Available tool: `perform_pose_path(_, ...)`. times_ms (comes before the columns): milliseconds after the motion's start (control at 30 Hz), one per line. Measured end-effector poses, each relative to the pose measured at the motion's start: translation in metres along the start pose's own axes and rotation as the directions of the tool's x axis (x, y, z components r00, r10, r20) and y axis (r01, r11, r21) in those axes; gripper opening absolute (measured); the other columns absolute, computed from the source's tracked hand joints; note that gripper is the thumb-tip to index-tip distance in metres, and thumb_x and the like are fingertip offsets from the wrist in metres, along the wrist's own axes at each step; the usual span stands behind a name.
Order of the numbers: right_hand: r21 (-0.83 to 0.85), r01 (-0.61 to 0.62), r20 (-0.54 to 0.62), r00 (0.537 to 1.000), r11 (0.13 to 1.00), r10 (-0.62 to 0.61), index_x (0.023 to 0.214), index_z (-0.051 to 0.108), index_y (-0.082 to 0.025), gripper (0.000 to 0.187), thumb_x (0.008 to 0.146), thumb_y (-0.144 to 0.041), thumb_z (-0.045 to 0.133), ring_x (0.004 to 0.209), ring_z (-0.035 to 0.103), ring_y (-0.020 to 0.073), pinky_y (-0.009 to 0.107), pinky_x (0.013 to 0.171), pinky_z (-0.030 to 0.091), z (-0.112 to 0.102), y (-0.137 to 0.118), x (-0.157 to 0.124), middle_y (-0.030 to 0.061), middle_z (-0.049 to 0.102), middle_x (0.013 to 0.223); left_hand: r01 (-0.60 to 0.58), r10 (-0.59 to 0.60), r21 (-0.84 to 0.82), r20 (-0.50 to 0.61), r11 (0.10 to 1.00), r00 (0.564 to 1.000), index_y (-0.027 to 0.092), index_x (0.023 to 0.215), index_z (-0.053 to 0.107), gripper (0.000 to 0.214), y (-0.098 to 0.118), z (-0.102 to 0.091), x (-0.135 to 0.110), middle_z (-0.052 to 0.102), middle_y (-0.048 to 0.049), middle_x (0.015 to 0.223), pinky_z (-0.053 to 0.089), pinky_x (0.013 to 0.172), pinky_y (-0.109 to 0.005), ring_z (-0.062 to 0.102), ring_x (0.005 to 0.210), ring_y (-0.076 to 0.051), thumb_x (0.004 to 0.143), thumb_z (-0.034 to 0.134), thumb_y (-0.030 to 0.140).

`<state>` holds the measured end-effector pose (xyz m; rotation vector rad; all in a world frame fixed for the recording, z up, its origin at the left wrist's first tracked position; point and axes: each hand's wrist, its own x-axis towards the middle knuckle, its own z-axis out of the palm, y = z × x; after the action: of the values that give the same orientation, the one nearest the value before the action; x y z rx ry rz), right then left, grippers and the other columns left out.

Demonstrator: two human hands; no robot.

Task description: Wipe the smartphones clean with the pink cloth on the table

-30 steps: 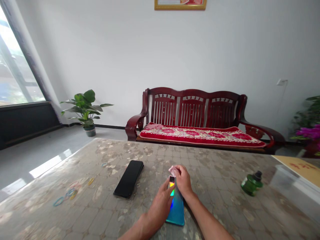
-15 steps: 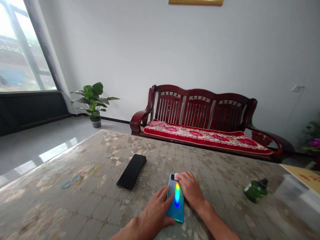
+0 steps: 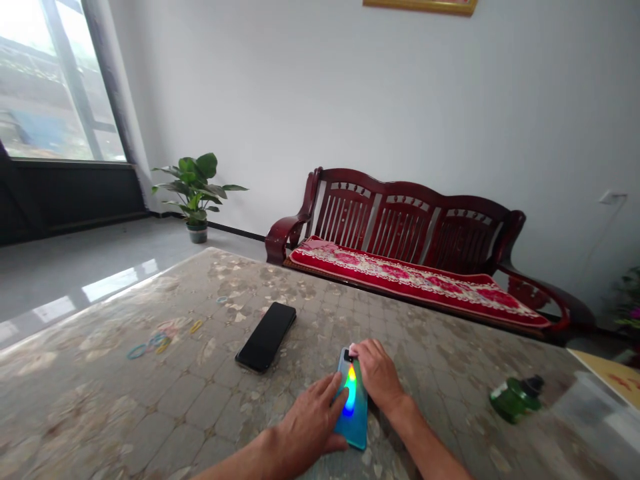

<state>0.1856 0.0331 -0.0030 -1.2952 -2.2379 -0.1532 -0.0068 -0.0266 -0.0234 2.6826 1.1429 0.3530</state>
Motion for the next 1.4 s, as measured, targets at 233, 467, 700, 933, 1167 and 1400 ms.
perform_pose_path(233, -0.040, 0.033, 0.061, 0.998, 0.999, -0.030, 0.092, 0.061, -0.024, 0.027, 0.089, -0.001, 0.046, 0.087, 0.056, 0.0212, 0.032, 0.078, 0.045, -0.011, -0.005, -0.025, 0.0024, 0.061, 0.088, -0.014, 0.014, -0.016, -0.032, 1.000, 0.999, 0.017, 0.141, 0.043, 0.084, -0.001, 0.004, 0.000, 0.044, -0.0198, 0.147, 0.041, 0.108, -0.048, 0.046, 0.132, -0.037, 0.073, 0.080, 0.051)
perform_pose_path(467, -0.071, 0.055, 0.024, 0.998, 0.996, -0.054, 0.086, 0.061, -0.024, 0.026, 0.087, -0.001, 0.048, 0.086, 0.055, 0.0212, 0.032, 0.076, 0.044, -0.003, 0.006, 0.000, 0.0021, 0.063, 0.085, -0.015, 0.014, -0.038, -0.025, 0.999, 1.000, 0.016, 0.141, 0.043, 0.081, -0.002, 0.004, -0.001, 0.045, -0.0201, 0.146, 0.040, 0.109, -0.047, 0.046, 0.132, -0.037, 0.076, 0.077, 0.052)
perform_pose_path(700, -0.034, 0.133, 0.092, 0.987, 0.991, -0.129, 0.090, 0.061, -0.025, 0.028, 0.087, -0.001, 0.047, 0.087, 0.056, 0.0205, 0.031, 0.078, 0.043, -0.014, 0.001, -0.012, 0.0022, 0.065, 0.089, -0.017, 0.014, -0.052, -0.054, 0.999, 0.998, 0.021, 0.142, 0.040, 0.083, -0.002, 0.006, -0.001, 0.043, -0.0183, 0.148, 0.041, 0.108, -0.048, 0.047, 0.131, -0.037, 0.075, 0.078, 0.051)
perform_pose_path(933, -0.025, 0.036, 0.030, 0.999, 0.999, -0.035, 0.086, 0.061, -0.024, 0.030, 0.085, 0.000, 0.045, 0.086, 0.055, 0.0212, 0.032, 0.077, 0.044, -0.007, 0.003, -0.002, 0.0022, 0.062, 0.085, -0.015, 0.015, -0.026, -0.024, 1.000, 1.000, 0.017, 0.139, 0.044, 0.081, 0.001, -0.002, -0.001, 0.046, -0.0205, 0.145, 0.042, 0.107, -0.048, 0.047, 0.130, -0.038, 0.074, 0.080, 0.050)
perform_pose_path(1167, 0.023, 0.093, 0.067, 0.993, 0.995, -0.095, 0.090, 0.061, -0.026, 0.029, 0.086, -0.001, 0.047, 0.088, 0.057, 0.0196, 0.030, 0.078, 0.045, -0.013, -0.010, -0.022, 0.0013, 0.064, 0.089, -0.022, 0.019, -0.052, -0.049, 0.998, 0.999, 0.022, 0.142, 0.039, 0.084, 0.000, 0.001, 0.000, 0.045, -0.0174, 0.147, 0.041, 0.108, -0.048, 0.047, 0.131, -0.036, 0.074, 0.078, 0.052)
perform_pose_path(1400, -0.005, 0.024, 0.011, 1.000, 1.000, -0.024, 0.088, 0.063, -0.024, 0.026, 0.089, -0.004, 0.046, 0.085, 0.055, 0.0207, 0.031, 0.078, 0.044, 0.006, -0.007, 0.008, 0.0024, 0.062, 0.085, -0.023, 0.023, 0.002, -0.004, 1.000, 1.000, 0.016, 0.139, 0.044, 0.081, 0.002, -0.004, 0.004, 0.046, -0.0205, 0.145, 0.041, 0.108, -0.047, 0.047, 0.130, -0.037, 0.074, 0.078, 0.053)
